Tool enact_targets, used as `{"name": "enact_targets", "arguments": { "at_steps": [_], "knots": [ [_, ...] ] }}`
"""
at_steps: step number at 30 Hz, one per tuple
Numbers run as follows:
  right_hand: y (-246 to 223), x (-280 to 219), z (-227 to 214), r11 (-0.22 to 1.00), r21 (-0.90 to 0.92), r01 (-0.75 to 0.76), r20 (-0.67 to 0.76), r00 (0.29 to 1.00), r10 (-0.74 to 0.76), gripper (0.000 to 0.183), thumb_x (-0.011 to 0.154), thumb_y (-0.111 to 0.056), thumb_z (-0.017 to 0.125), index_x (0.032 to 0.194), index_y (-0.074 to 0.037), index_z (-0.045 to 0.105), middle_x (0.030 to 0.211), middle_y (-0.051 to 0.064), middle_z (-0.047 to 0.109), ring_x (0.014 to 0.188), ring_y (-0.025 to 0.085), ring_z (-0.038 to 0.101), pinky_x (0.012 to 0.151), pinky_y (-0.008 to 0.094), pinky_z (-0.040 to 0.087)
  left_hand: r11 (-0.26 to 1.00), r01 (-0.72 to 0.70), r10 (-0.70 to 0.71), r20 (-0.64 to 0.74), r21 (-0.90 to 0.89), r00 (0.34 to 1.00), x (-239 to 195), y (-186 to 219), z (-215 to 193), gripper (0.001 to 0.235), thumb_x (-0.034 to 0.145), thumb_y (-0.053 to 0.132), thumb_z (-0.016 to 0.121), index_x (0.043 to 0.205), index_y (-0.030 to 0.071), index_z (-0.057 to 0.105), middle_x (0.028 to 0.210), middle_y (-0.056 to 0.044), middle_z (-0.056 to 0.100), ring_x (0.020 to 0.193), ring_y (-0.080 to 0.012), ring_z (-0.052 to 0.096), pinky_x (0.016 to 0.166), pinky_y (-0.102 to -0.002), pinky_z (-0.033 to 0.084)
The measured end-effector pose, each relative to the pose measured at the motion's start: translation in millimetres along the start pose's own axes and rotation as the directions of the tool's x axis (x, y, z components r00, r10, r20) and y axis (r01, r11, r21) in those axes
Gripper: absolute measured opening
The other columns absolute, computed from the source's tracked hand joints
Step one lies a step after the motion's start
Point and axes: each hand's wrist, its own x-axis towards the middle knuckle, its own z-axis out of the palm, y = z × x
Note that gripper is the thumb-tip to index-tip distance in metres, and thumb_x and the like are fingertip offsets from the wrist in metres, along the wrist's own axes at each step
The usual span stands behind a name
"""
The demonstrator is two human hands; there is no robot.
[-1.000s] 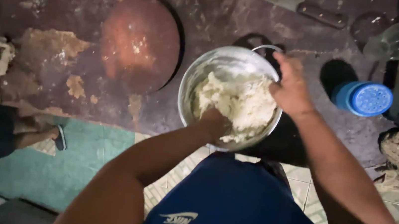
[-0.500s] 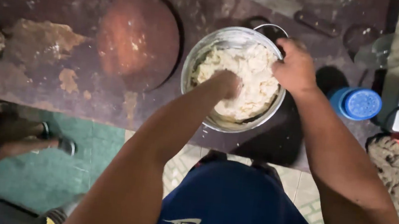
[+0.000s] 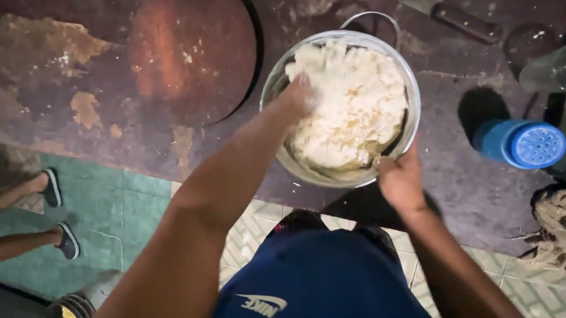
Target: Kneading dough by hand in a metal bowl on a kitchen counter
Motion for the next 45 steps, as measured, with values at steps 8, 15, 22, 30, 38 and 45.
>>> {"name": "enact_targets", "arguments": {
  "at_steps": [8, 15, 22, 30, 38, 45],
  "knots": [
    [9.7, 62.0, -38.3, 0.8, -0.572, -0.18, 0.042, 0.968, 0.248, 0.077, 0.081, -0.017, 0.069, 0.155, -0.015, 0.047, 0.141, 0.024, 0.058, 0.135, 0.042, 0.051, 0.115, 0.053, 0.038, 0.798, -0.351, -0.192, -0.758, -0.49, 0.623, 96.3, 3.7, 7.0, 0.06, 0.068, 0.061, 0.091, 0.11, 0.019, 0.079, 0.109, -0.007, 0.076, 0.117, -0.027, 0.066, 0.11, -0.037, 0.049],
    [7.8, 74.6, -46.7, 0.818, -0.572, -0.065, 0.053, 0.992, 0.116, 0.053, 0.088, -0.024, 0.066, 0.14, -0.014, 0.062, 0.126, 0.023, 0.067, 0.126, 0.04, 0.059, 0.105, 0.054, 0.046, 0.933, -0.169, 0.158, -0.06, -0.318, 0.986, -91.3, 46.4, -92.2, 0.036, 0.092, 0.037, 0.066, 0.076, 0.009, 0.081, 0.074, -0.021, 0.074, 0.082, -0.0377, 0.078, 0.062, -0.05, 0.058],
    [24.4, 64.7, -38.3, 0.805, -0.586, -0.087, 0.136, 0.97, 0.204, 0.041, 0.092, -0.027, 0.059, 0.13, -0.012, 0.064, 0.125, 0.026, 0.067, 0.126, 0.045, 0.058, 0.107, 0.057, 0.046, 0.998, -0.056, 0.048, 0.21, 0.032, 0.976, -147.4, 121.1, -7.7, 0.042, 0.087, 0.064, 0.063, 0.105, 0.028, 0.078, 0.112, 0.0, 0.067, 0.109, -0.0245, 0.068, 0.088, -0.049, 0.055],
    [-45.1, 66.9, -26.8, 0.82, -0.567, -0.075, 0.23, 0.942, 0.245, 0.055, 0.087, -0.018, 0.06, 0.141, -0.008, 0.058, 0.134, 0.025, 0.064, 0.129, 0.045, 0.056, 0.107, 0.057, 0.046, 0.87, 0.248, -0.142, 0.266, -0.426, 0.953, -79.1, 109.5, -28.5, 0.059, 0.086, 0.063, 0.06, 0.115, 0.015, 0.079, 0.132, -0.022, 0.052, 0.115, -0.0337, 0.066, 0.088, -0.051, 0.063],
    [-17.5, 88.5, -35.8, 0.685, -0.728, 0.0, 0.186, 0.962, 0.198, 0.046, 0.089, -0.028, 0.065, 0.123, 0.002, 0.063, 0.12, 0.035, 0.067, 0.121, 0.053, 0.06, 0.102, 0.062, 0.047, 0.988, -0.085, 0.109, 0.191, -0.131, 0.976, -131.1, 86.3, -143.8, 0.03, 0.085, 0.036, 0.074, 0.099, 0.01, 0.081, 0.099, -0.008, 0.079, 0.099, -0.0309, 0.076, 0.088, -0.053, 0.059],
    [-27.0, 6.1, -11.7, 0.918, -0.396, 0.031, 0.024, 0.999, -0.023, 0.084, 0.086, -0.012, 0.071, 0.16, 0.002, 0.033, 0.153, 0.04, 0.038, 0.141, 0.056, 0.038, 0.119, 0.061, 0.031, 1.0, 0.004, -0.004, -0.028, -0.005, 1.0, -175.5, 27.4, -77.4, 0.051, 0.095, 0.053, 0.036, 0.123, 0.027, 0.068, 0.127, 0.008, 0.073, 0.112, -0.0227, 0.071, 0.09, -0.045, 0.055]
  ]
}}
